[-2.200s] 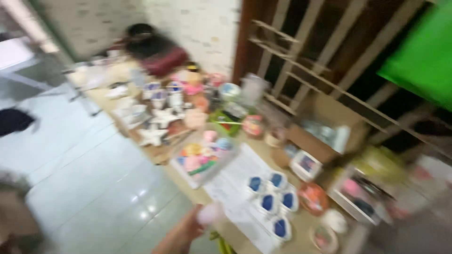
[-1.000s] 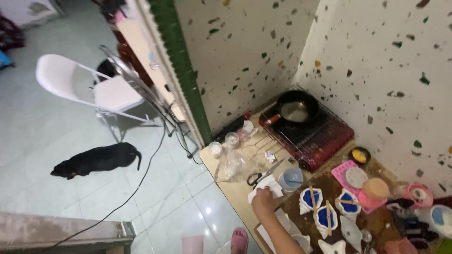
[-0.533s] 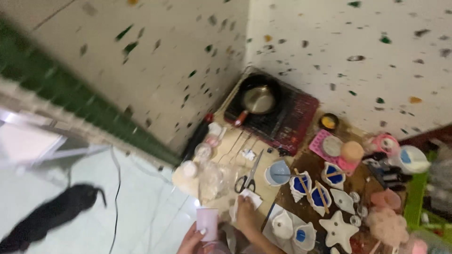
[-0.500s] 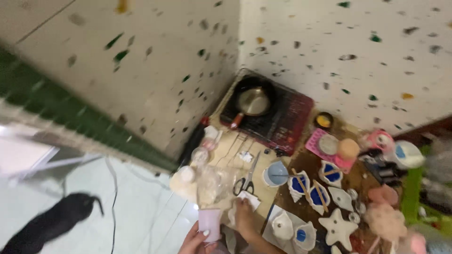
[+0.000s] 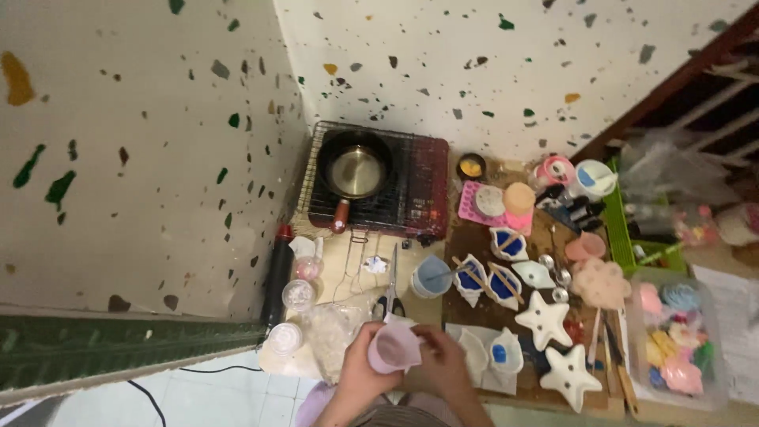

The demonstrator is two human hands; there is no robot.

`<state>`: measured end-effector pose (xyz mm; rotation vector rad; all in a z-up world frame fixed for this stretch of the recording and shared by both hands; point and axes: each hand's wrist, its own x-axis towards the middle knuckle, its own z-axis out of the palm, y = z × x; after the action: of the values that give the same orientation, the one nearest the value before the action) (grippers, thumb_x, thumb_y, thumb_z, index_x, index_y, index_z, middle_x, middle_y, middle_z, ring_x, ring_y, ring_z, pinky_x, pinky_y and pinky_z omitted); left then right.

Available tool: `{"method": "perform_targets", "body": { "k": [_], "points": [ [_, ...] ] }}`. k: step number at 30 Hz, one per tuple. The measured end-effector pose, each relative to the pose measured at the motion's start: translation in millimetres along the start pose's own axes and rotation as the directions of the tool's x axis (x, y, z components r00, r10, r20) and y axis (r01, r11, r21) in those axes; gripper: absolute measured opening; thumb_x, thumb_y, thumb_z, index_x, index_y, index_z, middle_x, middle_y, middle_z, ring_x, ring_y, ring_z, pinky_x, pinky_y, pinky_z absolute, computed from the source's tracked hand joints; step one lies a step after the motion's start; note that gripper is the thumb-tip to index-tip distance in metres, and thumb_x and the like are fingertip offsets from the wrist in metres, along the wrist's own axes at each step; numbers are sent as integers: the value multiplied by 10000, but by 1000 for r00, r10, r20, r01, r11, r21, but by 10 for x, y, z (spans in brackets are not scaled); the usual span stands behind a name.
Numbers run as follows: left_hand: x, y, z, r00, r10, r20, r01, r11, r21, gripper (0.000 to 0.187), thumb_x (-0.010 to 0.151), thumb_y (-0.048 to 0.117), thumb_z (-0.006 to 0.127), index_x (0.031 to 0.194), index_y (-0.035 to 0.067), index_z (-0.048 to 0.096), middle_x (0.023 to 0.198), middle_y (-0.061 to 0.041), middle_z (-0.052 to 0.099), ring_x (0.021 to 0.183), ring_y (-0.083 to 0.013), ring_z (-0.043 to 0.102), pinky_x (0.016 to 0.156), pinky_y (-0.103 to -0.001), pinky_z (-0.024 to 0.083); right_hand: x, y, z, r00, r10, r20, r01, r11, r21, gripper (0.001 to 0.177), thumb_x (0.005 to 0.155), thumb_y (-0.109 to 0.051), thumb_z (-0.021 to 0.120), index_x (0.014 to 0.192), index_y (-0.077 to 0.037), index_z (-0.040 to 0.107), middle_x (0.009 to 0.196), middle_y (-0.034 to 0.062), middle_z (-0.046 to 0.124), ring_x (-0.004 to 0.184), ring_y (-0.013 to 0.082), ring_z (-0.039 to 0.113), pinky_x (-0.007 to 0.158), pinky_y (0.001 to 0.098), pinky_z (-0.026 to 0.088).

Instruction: Preparing and assembling components for candle making, including wicks, molds, and wax.

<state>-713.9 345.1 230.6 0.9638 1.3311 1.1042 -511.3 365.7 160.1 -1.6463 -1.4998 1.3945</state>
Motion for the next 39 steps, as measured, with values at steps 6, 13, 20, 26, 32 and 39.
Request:
{"method": "perform_targets", "body": {
  "k": [6,13,20,26,32,39],
  "points": [
    [76,147,197,972,159,175,-183,974,130,720,571,103,965,1174,111,572,1084,-79,737,995,-199,728,859,-331,585,-715,-1430,-558,995,-80,-67,93,974,205,695,707,38,735,1378,-96,614,1286,62,645,966,206,668,690,310,564],
    [154,153,438,901,17,433,-65,993,98,1004,544,46,939,1361,187,372,1220,-73,613,1088,-235,673,837,-347,576,-735,-835,-484,972,3,-236,-13,999,-41,720,663,-128,890,1322,-138,599,1198,60,695,1031,193,728,758,318,624],
    [228,-117,388,593,-408,694,689,703,-175,715,826,250,707,1464,113,415,1252,-133,609,1102,-287,652,866,-415,600,-864,-878,-1062,984,-27,-179,15,998,-68,657,657,-58,847,1269,-126,619,1215,68,697,1095,217,709,863,353,600],
    [241,-105,560,438,-414,798,875,402,-271,588,983,300,627,1466,23,436,1315,-193,607,1144,-303,663,928,-431,577,-819,-1015,-1108,997,27,74,-46,964,260,846,644,67,819,1404,-184,547,1318,86,599,1240,244,617,994,394,550],
    [197,-135,713,541,-367,757,703,691,-167,728,828,98,741,1480,80,417,1368,-98,579,1256,-226,625,1052,-358,549,-682,-371,-1178,988,139,69,-139,990,-8,928,673,-70,962,1469,-220,508,1271,79,670,1168,199,697,960,345,582],
    [56,-439,658,831,-291,473,230,956,184,689,607,106,872,1256,100,639,1167,-36,741,1101,-162,696,982,-302,554,-380,-562,-1249,961,100,259,-125,989,81,942,625,-40,892,1451,-217,474,1203,25,660,857,121,651,720,268,566]
  ]
}}
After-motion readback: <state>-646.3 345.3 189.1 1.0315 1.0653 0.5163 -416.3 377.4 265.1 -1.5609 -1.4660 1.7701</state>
